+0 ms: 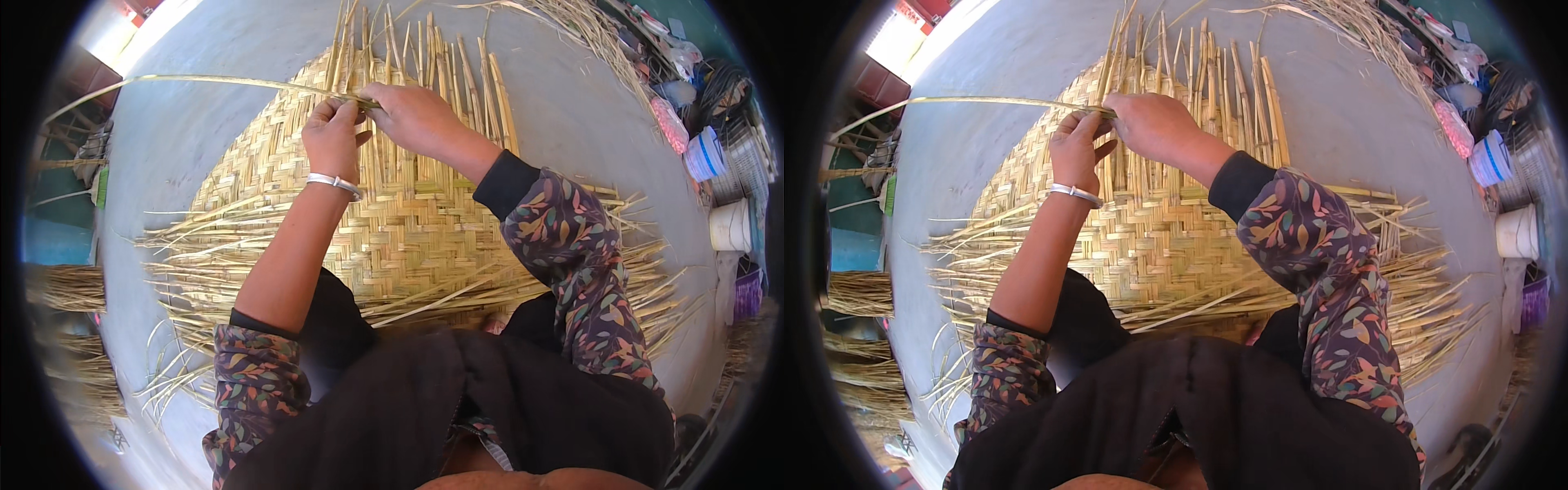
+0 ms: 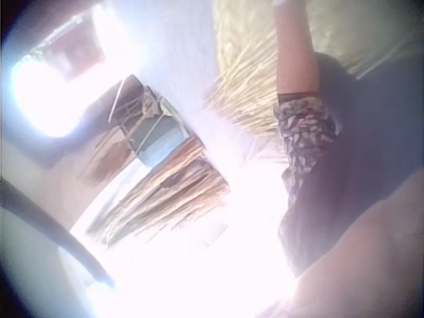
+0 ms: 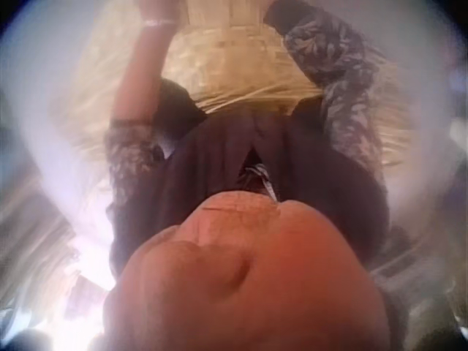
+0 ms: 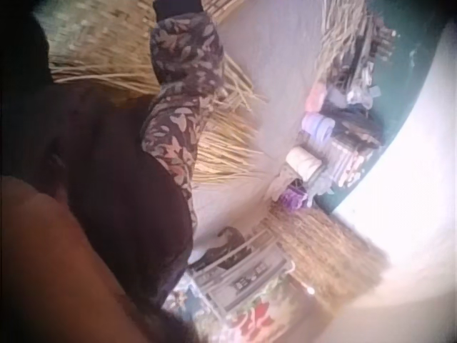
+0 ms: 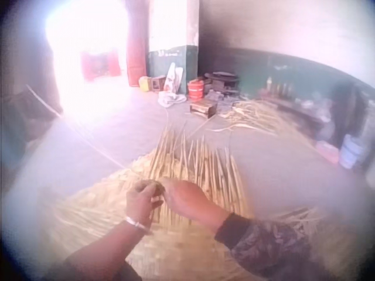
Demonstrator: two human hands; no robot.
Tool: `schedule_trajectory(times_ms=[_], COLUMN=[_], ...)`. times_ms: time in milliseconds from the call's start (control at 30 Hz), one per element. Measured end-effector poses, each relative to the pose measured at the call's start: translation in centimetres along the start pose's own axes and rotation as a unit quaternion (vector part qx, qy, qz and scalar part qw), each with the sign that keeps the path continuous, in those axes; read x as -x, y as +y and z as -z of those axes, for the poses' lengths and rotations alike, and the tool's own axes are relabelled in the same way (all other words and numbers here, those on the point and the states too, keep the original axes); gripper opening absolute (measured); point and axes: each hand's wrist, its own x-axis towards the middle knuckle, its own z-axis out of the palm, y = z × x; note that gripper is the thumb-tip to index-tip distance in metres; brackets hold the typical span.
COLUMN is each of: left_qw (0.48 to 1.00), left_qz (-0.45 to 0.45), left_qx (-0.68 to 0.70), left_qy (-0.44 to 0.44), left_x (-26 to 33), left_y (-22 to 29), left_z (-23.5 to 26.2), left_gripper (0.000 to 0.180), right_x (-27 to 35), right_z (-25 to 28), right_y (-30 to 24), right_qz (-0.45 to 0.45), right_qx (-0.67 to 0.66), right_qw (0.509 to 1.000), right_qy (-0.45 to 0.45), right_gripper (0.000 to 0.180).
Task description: The person weaves a large flat basket using dried palm leaves, interlacing the strips by hand to form a tight pattern. The person adjusts the weave and continues adding new strips to expand the basket.
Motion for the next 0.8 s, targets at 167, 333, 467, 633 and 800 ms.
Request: schedule_trajectory(times_ms=[167,333,467,633,800], left_qw=[0.999,0.998,0.997,0.997,0.995], left_qz=[0.022,0.048,0.050,0.026,0.036], left_qx=[-0.029,0.016,0.049,0.065,0.091], left_qy=[-0.028,-0.024,-0.033,-0.011,0.015], left_x=[0.4,0.7,1.1,0.8,0.6], left_y=[-0.1,0.2,0.3,0.5,1.0], left_z=[-0.2,-0.5,-0.7,-0.9,-0.7], left_gripper=[0.004,0.006,0.006,0.014,0.020], right_x=[0.3,0.7,0.9,0.9,0.8], right_z=[-0.1,-1.1,-0.8,-0.6,-1.4], right_y=[1.3,1.3,0.6,0.0,0.2], right_qz=[-0.005,0.010,0.008,0.021,0.020], right_qx=[-0.050,0.042,0.050,0.073,0.073], right_qw=[0.999,0.996,0.995,0.994,0.994], right_qy=[0.011,0.072,0.087,0.079,0.074], right_gripper=[0.020,0.019,0.018,0.015,0.014])
